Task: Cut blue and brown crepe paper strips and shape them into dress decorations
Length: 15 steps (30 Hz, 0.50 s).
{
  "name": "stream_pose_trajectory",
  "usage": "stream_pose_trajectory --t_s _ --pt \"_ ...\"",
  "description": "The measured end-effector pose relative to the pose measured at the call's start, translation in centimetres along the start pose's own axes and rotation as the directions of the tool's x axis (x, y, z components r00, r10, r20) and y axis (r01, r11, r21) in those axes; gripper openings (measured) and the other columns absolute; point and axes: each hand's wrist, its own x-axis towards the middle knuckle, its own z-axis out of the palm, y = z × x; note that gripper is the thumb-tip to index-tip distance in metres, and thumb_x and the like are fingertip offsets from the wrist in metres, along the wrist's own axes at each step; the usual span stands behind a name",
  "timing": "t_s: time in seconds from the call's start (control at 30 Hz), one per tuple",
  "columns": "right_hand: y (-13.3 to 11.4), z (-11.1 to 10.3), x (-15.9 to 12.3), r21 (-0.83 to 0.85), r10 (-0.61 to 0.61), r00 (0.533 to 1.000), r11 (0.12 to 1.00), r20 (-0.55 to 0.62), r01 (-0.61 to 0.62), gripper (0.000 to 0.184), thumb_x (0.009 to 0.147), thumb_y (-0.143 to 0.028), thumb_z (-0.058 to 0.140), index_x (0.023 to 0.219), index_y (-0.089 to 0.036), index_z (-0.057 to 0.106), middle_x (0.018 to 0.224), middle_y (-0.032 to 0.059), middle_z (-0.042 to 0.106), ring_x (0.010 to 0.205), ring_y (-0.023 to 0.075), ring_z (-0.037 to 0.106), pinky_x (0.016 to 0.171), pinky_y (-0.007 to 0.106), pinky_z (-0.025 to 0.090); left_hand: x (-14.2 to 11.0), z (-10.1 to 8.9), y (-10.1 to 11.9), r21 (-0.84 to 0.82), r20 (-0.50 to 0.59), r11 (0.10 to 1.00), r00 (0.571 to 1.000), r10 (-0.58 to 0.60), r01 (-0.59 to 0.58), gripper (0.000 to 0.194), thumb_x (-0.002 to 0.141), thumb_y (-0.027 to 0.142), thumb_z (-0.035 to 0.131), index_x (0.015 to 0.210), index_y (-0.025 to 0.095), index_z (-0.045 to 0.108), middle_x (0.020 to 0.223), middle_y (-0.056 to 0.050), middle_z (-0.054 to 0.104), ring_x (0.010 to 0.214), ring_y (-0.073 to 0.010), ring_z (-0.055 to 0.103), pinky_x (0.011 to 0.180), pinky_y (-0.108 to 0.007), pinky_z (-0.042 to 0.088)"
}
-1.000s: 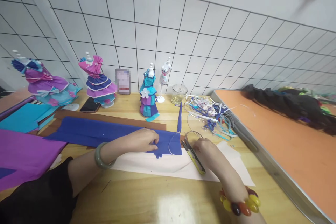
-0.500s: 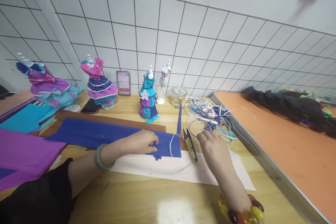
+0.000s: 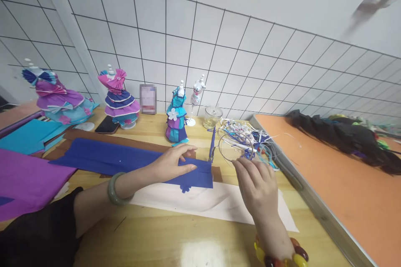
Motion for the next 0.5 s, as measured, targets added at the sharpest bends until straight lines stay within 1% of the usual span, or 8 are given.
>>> stream_pose_trajectory --t_s 0.07,0.13,0.2,0.27,0.33,0.4,0.5 --pt "-0.4 -0.3 0.2 0.022 -0.006 0.999 1.0 -0.043 0.007 0.024 0.077 -0.01 0.061 0.099 -0.018 0.057 0.089 0.0068 0.067 0.078 0.0191 0.056 0.069 0.032 0.039 -0.1 0.3 0.3 -0.114 -0.008 0.993 0.999 -0.033 0.032 0.056 0.071 0.039 0.062 0.122 0.019 0.046 0.121 -0.01 0.05 0.102 -0.0195 0.052 0.086 -0.033 0.044" --pt "-0.8 -0.4 0.2 0.054 -0.008 0.998 0.998 -0.067 0.012 0.025 0.077 -0.01 0.061 0.1 -0.019 0.057 0.09 0.0073 0.067 0.077 0.0187 0.057 0.068 0.032 0.04 -0.2 0.5 0.6 -0.219 0.015 0.974 0.998 -0.058 0.06 0.067 0.067 0.042 0.065 0.126 0.019 0.043 0.128 -0.011 0.046 0.108 -0.0215 0.05 0.09 -0.035 0.042" --pt "-1.2 -0.3 0.0 0.097 -0.014 0.998 0.995 -0.063 0.02 0.029 0.078 -0.009 0.059 0.104 -0.02 0.056 0.091 0.0077 0.066 0.077 0.019 0.058 0.067 0.032 0.04 -0.3 0.7 1.0 -0.305 0.063 0.949 0.996 -0.066 0.082 0.067 0.065 0.041 0.068 0.124 0.019 0.046 0.126 -0.01 0.048 0.11 -0.0221 0.049 0.093 -0.036 0.04" --pt "-1.7 -0.2 -0.1 0.138 -0.027 0.999 0.99 -0.042 0.032 0.032 0.079 -0.009 0.057 0.108 -0.022 0.054 0.093 0.0081 0.066 0.078 0.0194 0.058 0.067 0.033 0.041 -0.5 0.8 1.4 -0.371 0.143 0.921 0.987 -0.071 0.12 0.053 0.066 0.038 0.067 0.114 0.018 0.054 0.113 -0.008 0.057 0.102 -0.0198 0.053 0.09 -0.035 0.042" --pt "-2.1 0.0 -0.3 0.17 -0.034 0.999 0.985 -0.026 0.038 0.034 0.08 -0.009 0.054 0.111 -0.023 0.052 0.094 0.0082 0.065 0.078 0.0196 0.059 0.067 0.033 0.041 -0.7 0.9 1.7 -0.45 0.249 0.873 0.965 -0.082 0.19 0.038 0.069 0.036 0.065 0.1 0.015 0.059 0.094 -0.005 0.062 0.086 -0.0151 0.057 0.078 -0.03 0.046" --pt "-2.3 0.2 -0.3 0.193 -0.027 0.999 0.981 -0.038 0.033 0.034 0.08 -0.009 0.054 0.111 -0.023 0.052 0.094 0.0083 0.065 0.077 0.0192 0.059 0.067 0.033 0.042 -0.8 1.0 1.8 -0.549 0.347 0.791 0.935 -0.08 0.271 0.032 0.069 0.034 0.065 0.093 0.014 0.059 0.081 -0.002 0.06 0.073 -0.0109 0.056 0.066 -0.024 0.046" --pt "-2.5 0.3 -0.3 0.215 0.015 0.998 0.977 -0.058 -0.002 0.032 0.079 -0.009 0.056 0.108 -0.022 0.053 0.091 0.0082 0.065 0.078 0.0194 0.06 0.067 0.033 0.043 -0.8 1.0 1.8 -0.654 0.45 0.671 0.893 -0.028 0.35 0.03 0.068 0.031 0.068 0.089 0.013 0.058 0.072 0.0 0.058 0.066 -0.0091 0.056 0.062 -0.022 0.045"
